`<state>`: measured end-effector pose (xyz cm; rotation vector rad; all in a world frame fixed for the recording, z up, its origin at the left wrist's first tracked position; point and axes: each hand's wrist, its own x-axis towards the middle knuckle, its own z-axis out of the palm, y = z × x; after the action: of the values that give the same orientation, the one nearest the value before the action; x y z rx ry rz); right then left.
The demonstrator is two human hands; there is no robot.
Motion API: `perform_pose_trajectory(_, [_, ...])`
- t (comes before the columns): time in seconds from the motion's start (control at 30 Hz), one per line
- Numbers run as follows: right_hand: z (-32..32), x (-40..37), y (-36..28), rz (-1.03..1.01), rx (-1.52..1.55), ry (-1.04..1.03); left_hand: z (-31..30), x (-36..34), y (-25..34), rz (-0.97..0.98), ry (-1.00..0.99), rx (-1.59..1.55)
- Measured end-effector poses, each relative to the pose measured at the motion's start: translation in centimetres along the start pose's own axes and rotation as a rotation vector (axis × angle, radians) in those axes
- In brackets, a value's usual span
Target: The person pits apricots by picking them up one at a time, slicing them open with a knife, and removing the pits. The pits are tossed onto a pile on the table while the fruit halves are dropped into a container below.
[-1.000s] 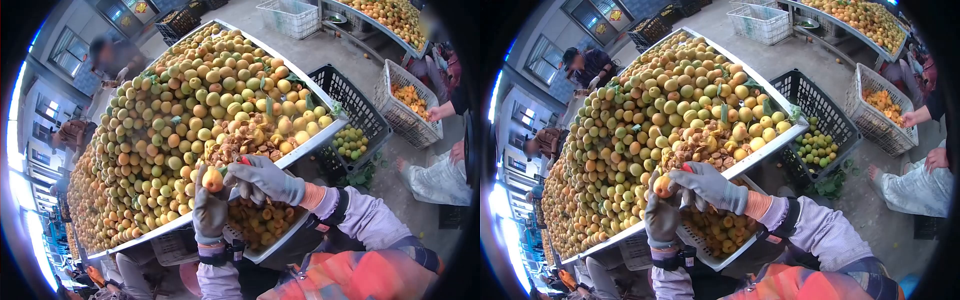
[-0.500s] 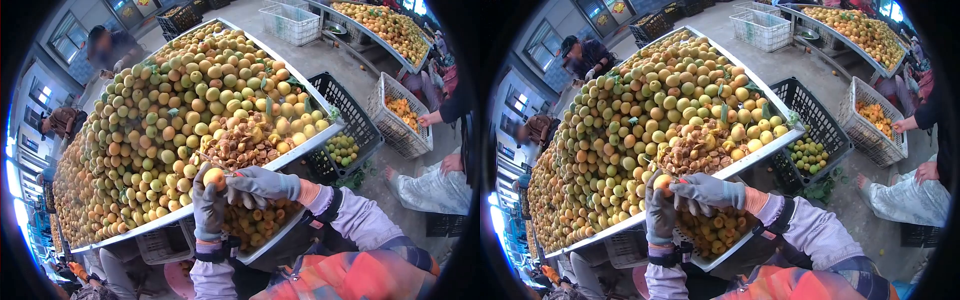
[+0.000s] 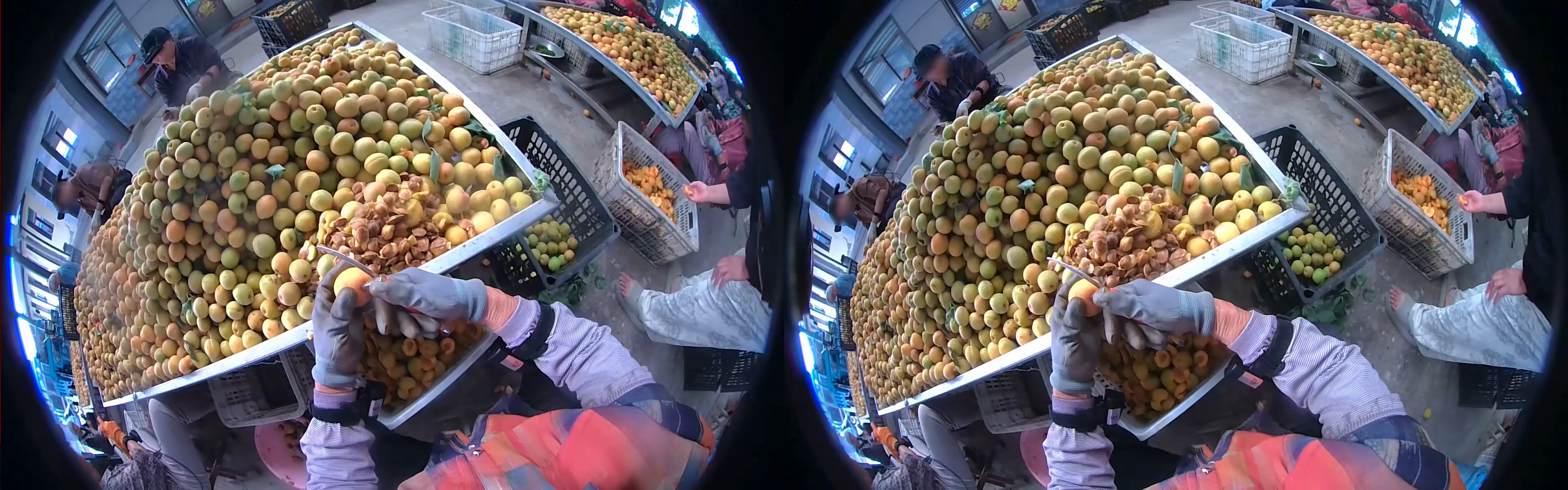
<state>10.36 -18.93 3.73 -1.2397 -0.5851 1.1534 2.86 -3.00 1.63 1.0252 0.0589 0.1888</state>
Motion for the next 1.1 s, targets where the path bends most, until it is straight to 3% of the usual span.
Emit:
perform_pose_trajectory(0.2, [0.3,0.4,0.4,0.090,-0.051,0.115,-0.2,0.0,0.1,-0.013,0.021,0.053])
perform_pose_trajectory(0.3, [1.5,0.1,0.3,0.077,-0.086,0.266,-0.3,0.0,-0.2,0.006,0.051,0.107])
perform_pose_trajectory(0.57, [1.8,0.9,2.5,-0.116,-0.023,0.387,-0.3,0.2,-0.3,0.012,0.073,0.230])
perform_pose_trajectory(0.7, [1.5,2.1,3.6,-0.109,-0.072,0.418,0.1,0.3,-0.5,0.000,0.107,0.210])
perform_pose_trajectory(0.77, [1.5,3.1,4.3,-0.310,-0.135,0.482,0.2,0.3,-0.5,0.017,0.115,0.171])
perform_pose_trajectory(0.8, [1.4,3.2,4.4,-0.313,-0.136,0.486,0.1,0.3,-0.4,0.009,0.116,0.210])
perform_pose_trajectory(1.0, [1.9,3.1,4.0,-0.232,-0.069,0.443,-0.1,-0.1,0.2,-0.022,0.141,0.304])
perform_pose_trajectory(1.07, [2.2,1.3,1.0,0.208,0.074,0.346,-0.1,0.1,0.2,-0.016,0.118,0.325])
perform_pose_trajectory(1.1, [2.2,1.5,1.3,0.205,0.073,0.347,0.1,0.1,0.1,0.027,0.126,0.317])
